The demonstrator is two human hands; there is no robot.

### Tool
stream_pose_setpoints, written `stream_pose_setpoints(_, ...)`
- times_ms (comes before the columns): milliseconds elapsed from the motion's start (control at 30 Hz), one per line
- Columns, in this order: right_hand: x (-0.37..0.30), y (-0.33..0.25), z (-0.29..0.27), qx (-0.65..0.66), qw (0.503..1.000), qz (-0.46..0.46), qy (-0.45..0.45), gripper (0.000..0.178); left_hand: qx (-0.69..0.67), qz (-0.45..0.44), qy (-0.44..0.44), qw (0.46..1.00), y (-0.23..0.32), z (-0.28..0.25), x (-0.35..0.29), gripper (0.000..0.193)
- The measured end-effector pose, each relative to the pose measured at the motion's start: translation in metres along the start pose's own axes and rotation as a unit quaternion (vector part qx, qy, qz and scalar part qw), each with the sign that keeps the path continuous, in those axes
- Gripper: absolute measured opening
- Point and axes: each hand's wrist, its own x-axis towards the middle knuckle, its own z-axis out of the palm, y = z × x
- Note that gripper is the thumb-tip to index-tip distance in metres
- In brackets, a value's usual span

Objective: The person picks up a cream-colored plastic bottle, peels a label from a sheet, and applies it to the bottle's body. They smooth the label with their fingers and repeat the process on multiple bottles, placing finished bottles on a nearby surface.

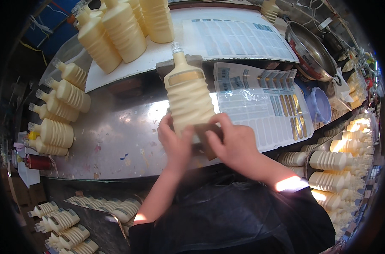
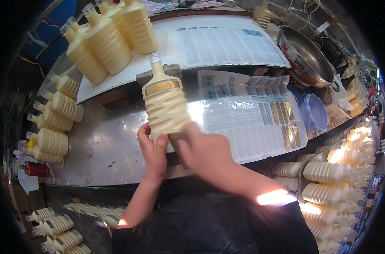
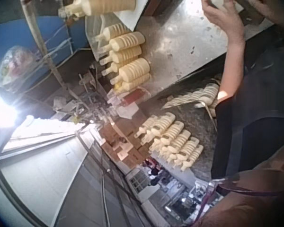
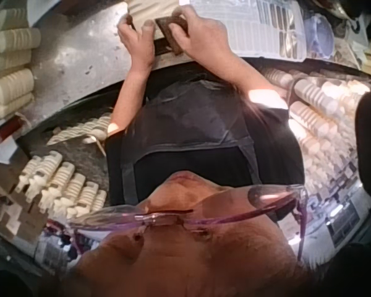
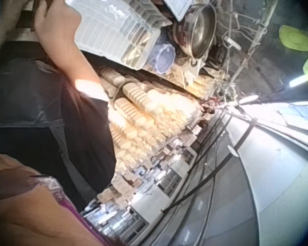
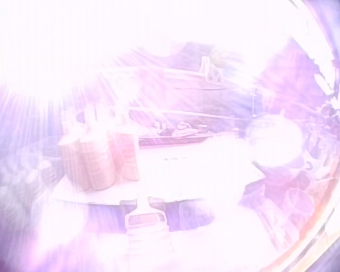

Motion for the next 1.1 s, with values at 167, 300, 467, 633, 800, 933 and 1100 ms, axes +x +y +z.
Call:
stream_pose_setpoints(167,-0.013,0.042,0.002,0.103,0.991,0.087,0.026,0.024,-0.042,0.016,-0.013,0.999,-0.003,0.005,-0.001,0.058)
stream_pose_setpoints(300,-0.016,0.058,0.002,0.128,0.982,0.128,0.044,0.024,-0.114,0.008,-0.011,0.993,-0.014,0.006,-0.001,0.06)
stream_pose_setpoints(467,-0.015,0.017,-0.007,0.193,0.978,0.053,0.052,0.022,-0.149,0.012,-0.002,0.989,-0.003,0.005,-0.003,0.06)
stream_pose_setpoints(633,-0.013,0.025,0.005,0.13,0.99,0.025,0.051,0.022,-0.002,0.024,-0.02,1.0,0.009,0.001,-0.007,0.064)
stream_pose_setpoints(800,-0.019,0.059,0.018,0.171,0.978,0.096,0.067,0.022,-0.091,0.043,-0.021,0.995,-0.005,0.004,-0.01,0.067)
stream_pose_setpoints(933,-0.015,0.064,0.021,0.149,0.979,0.107,0.084,0.021,-0.101,0.067,-0.031,0.992,-0.015,-0.001,-0.008,0.066)
stream_pose_setpoints(1100,0.005,0.09,0.017,0.42,0.894,0.116,0.106,0.02,-0.234,-0.03,-0.032,0.971,-0.003,-0.004,-0.007,0.059)
